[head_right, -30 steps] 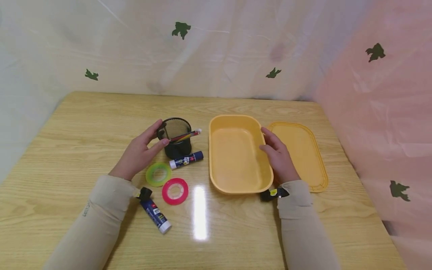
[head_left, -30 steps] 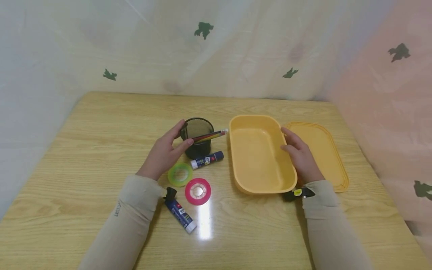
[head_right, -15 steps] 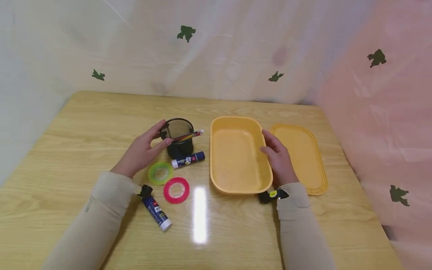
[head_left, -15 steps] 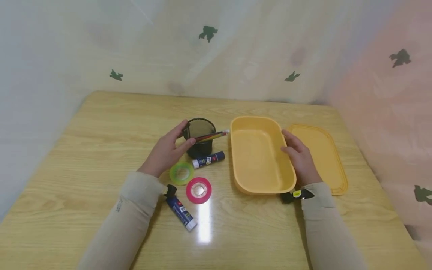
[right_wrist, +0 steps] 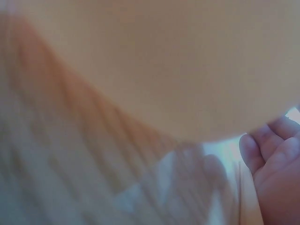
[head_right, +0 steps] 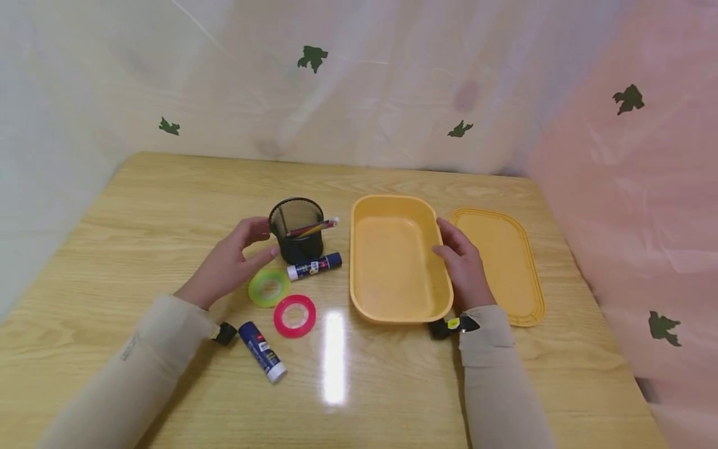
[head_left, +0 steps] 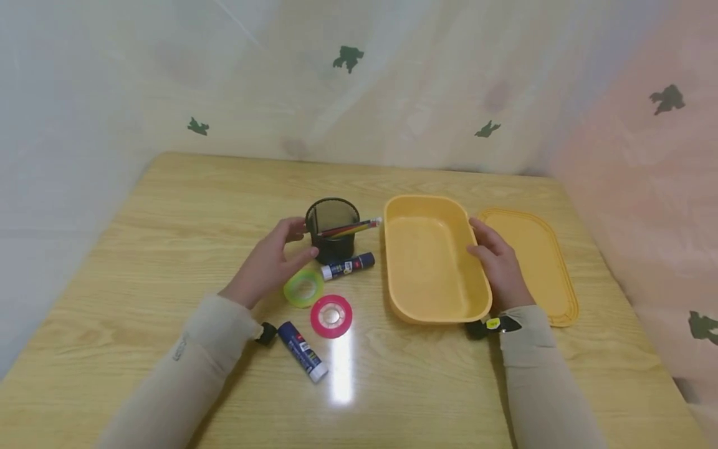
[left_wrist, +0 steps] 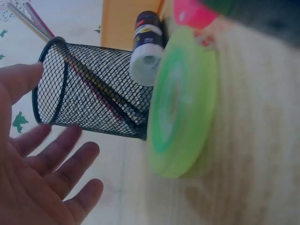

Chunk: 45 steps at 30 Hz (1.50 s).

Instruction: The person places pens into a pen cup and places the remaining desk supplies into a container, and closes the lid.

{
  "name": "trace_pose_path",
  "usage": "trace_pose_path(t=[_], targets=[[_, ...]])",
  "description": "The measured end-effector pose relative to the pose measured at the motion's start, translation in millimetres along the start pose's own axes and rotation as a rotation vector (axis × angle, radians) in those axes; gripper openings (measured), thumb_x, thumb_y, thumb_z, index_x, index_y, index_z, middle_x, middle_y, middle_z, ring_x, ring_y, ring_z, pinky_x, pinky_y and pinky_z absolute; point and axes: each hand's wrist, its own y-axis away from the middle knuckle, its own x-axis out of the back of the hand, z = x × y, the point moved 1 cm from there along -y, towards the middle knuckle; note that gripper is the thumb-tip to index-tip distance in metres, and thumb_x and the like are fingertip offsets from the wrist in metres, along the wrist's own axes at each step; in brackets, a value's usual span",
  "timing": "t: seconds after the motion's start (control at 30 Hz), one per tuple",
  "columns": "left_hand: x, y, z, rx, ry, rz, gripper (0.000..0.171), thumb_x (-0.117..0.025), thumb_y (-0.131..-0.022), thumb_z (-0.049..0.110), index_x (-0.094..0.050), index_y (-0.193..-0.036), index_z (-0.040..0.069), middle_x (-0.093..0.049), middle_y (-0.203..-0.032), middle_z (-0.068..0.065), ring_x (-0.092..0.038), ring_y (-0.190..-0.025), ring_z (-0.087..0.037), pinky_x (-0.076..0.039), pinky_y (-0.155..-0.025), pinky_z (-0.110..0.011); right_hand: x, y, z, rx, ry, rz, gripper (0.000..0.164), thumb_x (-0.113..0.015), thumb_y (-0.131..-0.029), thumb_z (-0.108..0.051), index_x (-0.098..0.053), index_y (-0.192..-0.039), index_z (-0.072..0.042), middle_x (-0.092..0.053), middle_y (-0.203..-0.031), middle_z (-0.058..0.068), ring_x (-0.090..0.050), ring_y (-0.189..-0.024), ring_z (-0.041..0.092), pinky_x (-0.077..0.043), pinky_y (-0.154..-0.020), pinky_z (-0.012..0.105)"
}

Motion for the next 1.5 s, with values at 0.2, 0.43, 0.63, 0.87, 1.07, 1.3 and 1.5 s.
trace_pose_path(t=[0.2, 0.43, 0.63, 0.87, 1.07, 1.3, 1.5], targets=[[-3.1, 3.4, -3.3, -0.019, -0.002, -0.004, 0.041, -0.068, -0.097, 0.034, -0.056, -0.128, 0.011, -0.060, -0.130, -0.007, -0.050, -0.132, -0.031, -0.037, -0.111, -0.057, -1, -3, 2, 0.000, -0.014, 0.011, 0.054, -0.052, -0.104, -0.010, -0.040, -0.155, -0.022, -0.037, -0.157, 0.018, -0.049, -0.131, 0.027, -0.054, -0.088, 0.021], [-10.3, 3.5, -9.6, 0.031, -0.066, -0.074, 0.047, -0.070, -0.094, 0.039, -0.061, -0.131, 0.011, -0.061, -0.135, -0.009, -0.056, -0.126, -0.033, -0.046, -0.105, -0.054, -3, -4, 2, 0.001, -0.011, 0.016, 0.055, -0.053, -0.103, -0.010, -0.039, -0.156, -0.021, -0.038, -0.156, 0.018, -0.049, -0.131, 0.027, -0.054, -0.088, 0.020], [-16.5, 2.1, -12.4, 0.011, -0.131, -0.084, 0.047, -0.073, -0.092, 0.036, -0.064, -0.129, 0.008, -0.066, -0.127, -0.010, -0.059, -0.120, -0.032, -0.046, -0.104, -0.052, -5, -5, 1, 0.002, -0.014, 0.023, 0.054, -0.053, -0.103, -0.011, -0.041, -0.155, -0.021, -0.040, -0.155, 0.017, -0.050, -0.129, 0.026, -0.053, -0.088, 0.021], [-22.6, -1.5, -9.7, 0.021, -0.247, -0.104, 0.047, -0.074, -0.092, 0.036, -0.065, -0.127, 0.006, -0.065, -0.126, -0.012, -0.058, -0.121, -0.033, -0.045, -0.105, -0.053, -7, -5, 1, 0.006, -0.011, 0.030, 0.054, -0.053, -0.103, -0.011, -0.042, -0.154, -0.021, -0.042, -0.153, 0.017, -0.052, -0.127, 0.023, -0.053, -0.088, 0.019], [-27.5, -4.0, -7.0, -0.019, -0.340, -0.085, 0.044, -0.073, -0.091, 0.036, -0.068, -0.123, 0.005, -0.066, -0.123, -0.014, -0.059, -0.118, -0.034, -0.046, -0.103, -0.052, -7, -7, 1, 0.004, -0.021, 0.031, 0.054, -0.053, -0.102, -0.010, -0.043, -0.154, -0.021, -0.042, -0.153, 0.017, -0.052, -0.126, 0.023, -0.054, -0.088, 0.019], [-28.1, -2.1, -4.2, -0.023, -0.364, -0.062, 0.037, -0.073, -0.092, 0.032, -0.071, -0.119, 0.007, -0.066, -0.120, -0.012, -0.059, -0.116, -0.034, -0.046, -0.103, -0.051, -8, -8, 3, 0.011, -0.021, 0.032, 0.053, -0.053, -0.102, -0.009, -0.043, -0.154, -0.021, -0.042, -0.152, 0.016, -0.052, -0.125, 0.021, -0.053, -0.088, 0.019], [-26.4, -0.8, -7.0, 0.004, -0.333, -0.054, 0.035, -0.072, -0.093, 0.034, -0.071, -0.118, 0.010, -0.068, -0.118, -0.009, -0.060, -0.115, -0.031, -0.047, -0.102, -0.052, -9, -10, 3, 0.018, -0.014, 0.040, 0.053, -0.054, -0.102, -0.009, -0.045, -0.153, -0.020, -0.044, -0.151, 0.017, -0.053, -0.125, 0.021, -0.053, -0.088, 0.019]])
